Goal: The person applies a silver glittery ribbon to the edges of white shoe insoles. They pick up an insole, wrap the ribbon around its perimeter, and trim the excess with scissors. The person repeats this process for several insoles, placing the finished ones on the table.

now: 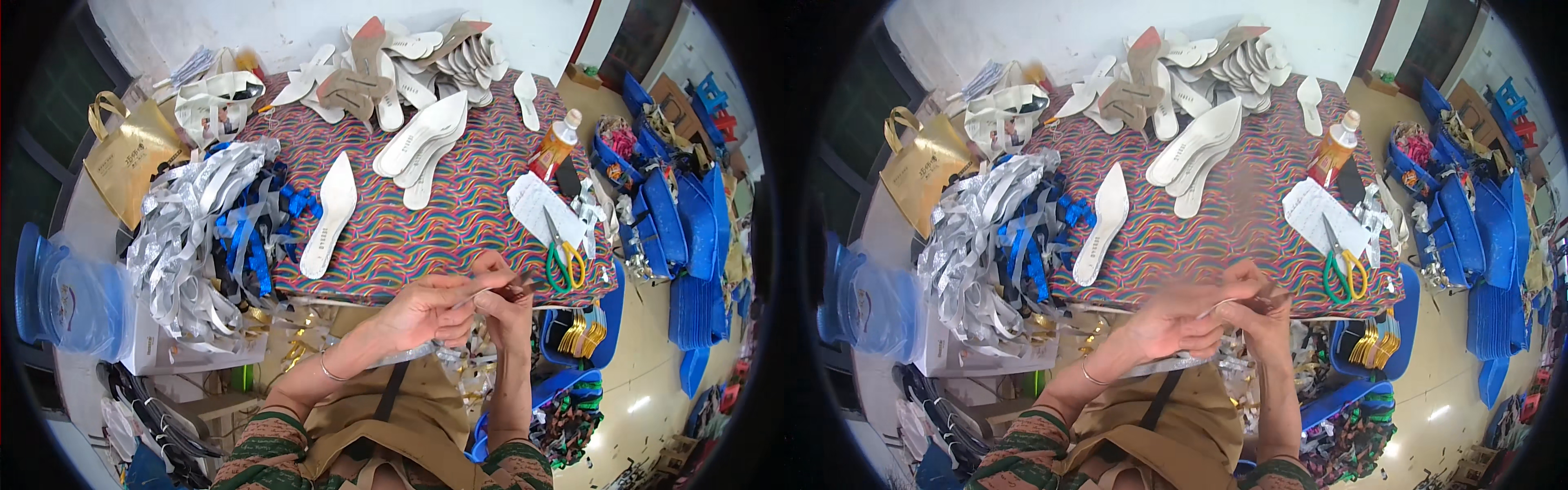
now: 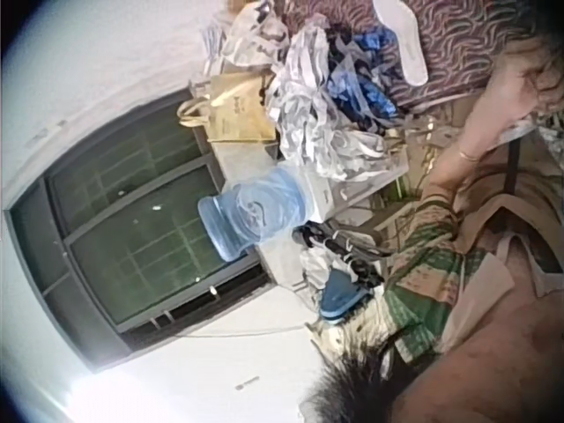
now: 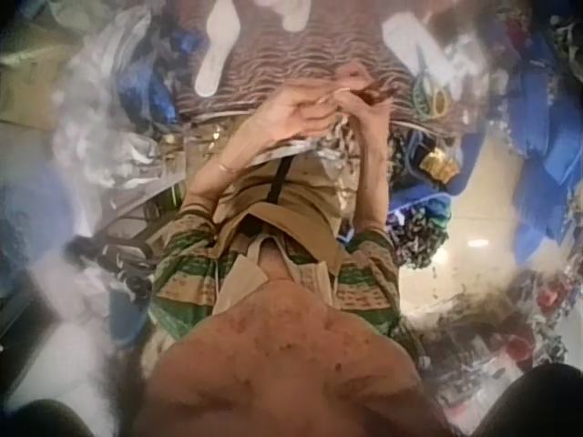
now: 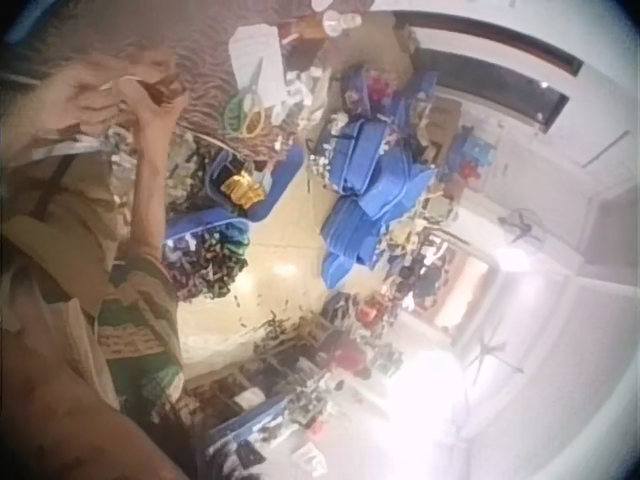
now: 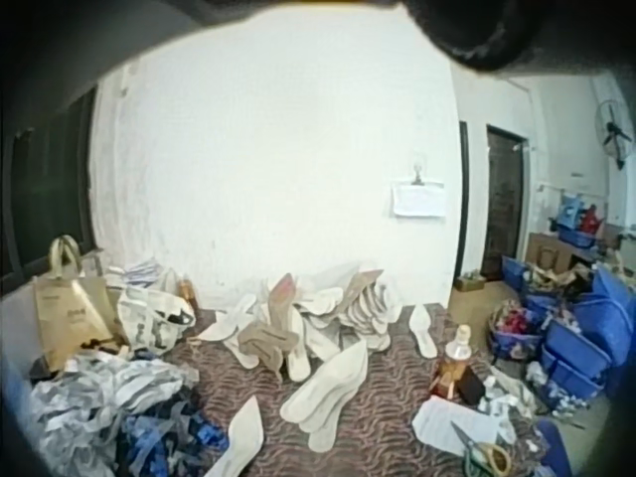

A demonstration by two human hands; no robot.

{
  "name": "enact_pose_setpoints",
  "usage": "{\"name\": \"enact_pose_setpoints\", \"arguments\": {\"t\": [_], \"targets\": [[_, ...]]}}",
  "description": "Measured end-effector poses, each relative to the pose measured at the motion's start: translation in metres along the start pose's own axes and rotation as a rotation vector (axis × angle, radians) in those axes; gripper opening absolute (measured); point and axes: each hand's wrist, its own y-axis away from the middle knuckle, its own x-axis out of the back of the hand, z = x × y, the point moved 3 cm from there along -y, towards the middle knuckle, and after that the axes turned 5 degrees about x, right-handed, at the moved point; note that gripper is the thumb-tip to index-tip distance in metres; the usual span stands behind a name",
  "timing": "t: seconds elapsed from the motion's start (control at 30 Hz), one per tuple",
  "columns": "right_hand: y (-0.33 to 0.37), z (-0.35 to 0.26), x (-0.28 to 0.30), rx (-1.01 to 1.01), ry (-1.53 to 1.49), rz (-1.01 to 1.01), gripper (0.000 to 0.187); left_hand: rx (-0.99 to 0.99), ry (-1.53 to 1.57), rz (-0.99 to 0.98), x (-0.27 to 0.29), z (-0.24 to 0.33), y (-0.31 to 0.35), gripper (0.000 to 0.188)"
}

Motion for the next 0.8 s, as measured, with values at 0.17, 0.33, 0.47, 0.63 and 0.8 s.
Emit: {"name": "enact_pose_setpoints", "arguments": {"t": [0.17, 0.33, 0.47, 0.63, 0.8], "targets": [[-0.007, -0.031, 0.014, 0.147, 0.068, 0.09, 0.015, -0.238, -0.633, 0.335, 0.042, 0.049, -0.036, 0.018], [-0.015, -0.043, 0.028, 0.219, 0.044, 0.149, 0.016, -0.725, -1.445, 0.89, 0.132, 0.133, -0.047, 0.024], [-0.052, -0.029, 0.04, 0.154, 0.044, 0.186, 0.019, -0.802, -1.792, 1.099, 0.151, 0.164, -0.061, 0.037], [-0.122, 0.04, 0.056, -0.053, 0.004, 0.246, 0.008, -0.522, -1.747, 1.107, 0.144, 0.176, -0.072, 0.042], [-0.154, 0.123, 0.09, -0.119, 0.079, 0.315, 0.007, -0.598, -1.635, 1.048, 0.147, 0.192, -0.062, 0.039]]}}
